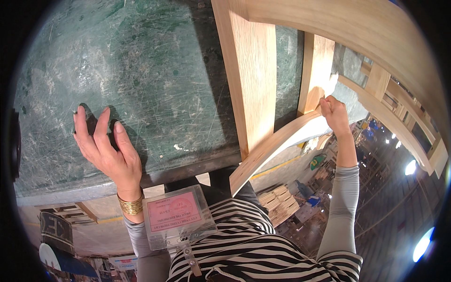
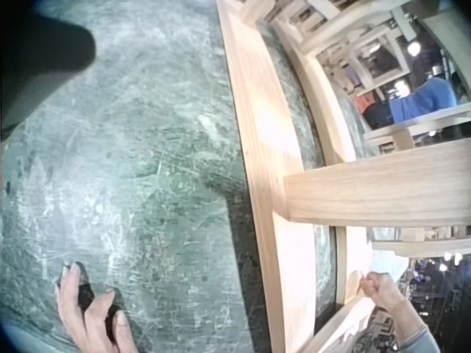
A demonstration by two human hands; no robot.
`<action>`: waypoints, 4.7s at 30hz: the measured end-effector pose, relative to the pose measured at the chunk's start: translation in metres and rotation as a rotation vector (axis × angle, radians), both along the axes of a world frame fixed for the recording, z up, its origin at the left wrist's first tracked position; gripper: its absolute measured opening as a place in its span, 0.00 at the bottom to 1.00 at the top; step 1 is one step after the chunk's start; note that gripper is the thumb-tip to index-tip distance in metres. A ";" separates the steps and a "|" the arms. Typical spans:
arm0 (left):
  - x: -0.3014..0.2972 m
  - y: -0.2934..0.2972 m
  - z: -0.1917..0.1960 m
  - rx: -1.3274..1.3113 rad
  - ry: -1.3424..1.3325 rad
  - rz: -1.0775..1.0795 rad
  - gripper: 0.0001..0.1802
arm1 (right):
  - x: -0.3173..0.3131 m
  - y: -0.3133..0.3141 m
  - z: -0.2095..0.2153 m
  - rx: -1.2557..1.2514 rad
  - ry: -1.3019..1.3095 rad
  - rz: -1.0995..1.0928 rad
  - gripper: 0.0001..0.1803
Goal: The person sands the wooden frame of a chair using a sanding block. They systematically rub the block along the edges and surfaces of the chair legs and seat frame, frequently repositioning the chair to access different angles. The task involves repetitive manual sanding to smooth the wood.
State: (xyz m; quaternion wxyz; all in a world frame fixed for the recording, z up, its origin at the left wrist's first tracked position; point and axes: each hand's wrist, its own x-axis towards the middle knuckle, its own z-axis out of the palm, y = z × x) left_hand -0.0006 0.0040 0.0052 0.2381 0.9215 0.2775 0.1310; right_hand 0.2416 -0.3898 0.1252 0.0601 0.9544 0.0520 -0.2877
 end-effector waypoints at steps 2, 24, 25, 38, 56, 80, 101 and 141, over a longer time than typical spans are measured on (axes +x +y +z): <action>0.000 0.000 0.001 0.002 0.008 0.002 0.14 | -0.002 0.002 -0.003 0.031 0.020 -0.018 0.13; 0.002 -0.001 0.001 0.005 0.002 0.008 0.14 | 0.010 -0.015 0.003 -0.013 -0.011 0.047 0.14; 0.002 -0.001 0.001 0.007 0.000 0.007 0.14 | 0.009 -0.013 0.002 -0.008 0.000 0.034 0.14; 0.003 -0.002 0.002 0.014 0.003 0.003 0.14 | 0.014 -0.014 0.002 -0.021 0.030 0.014 0.14; 0.004 -0.003 0.002 0.020 0.012 0.007 0.14 | 0.024 -0.026 0.005 0.033 0.011 -0.114 0.13; 0.006 -0.004 0.005 0.022 0.011 0.006 0.14 | 0.036 -0.030 0.007 -0.017 0.023 -0.080 0.12; 0.007 -0.004 0.004 0.035 0.003 -0.001 0.13 | -0.004 0.011 0.001 0.100 0.076 -0.054 0.11; -0.010 -0.019 0.016 -0.186 -0.228 0.019 0.18 | -0.066 -0.024 0.056 0.764 -0.574 0.080 0.07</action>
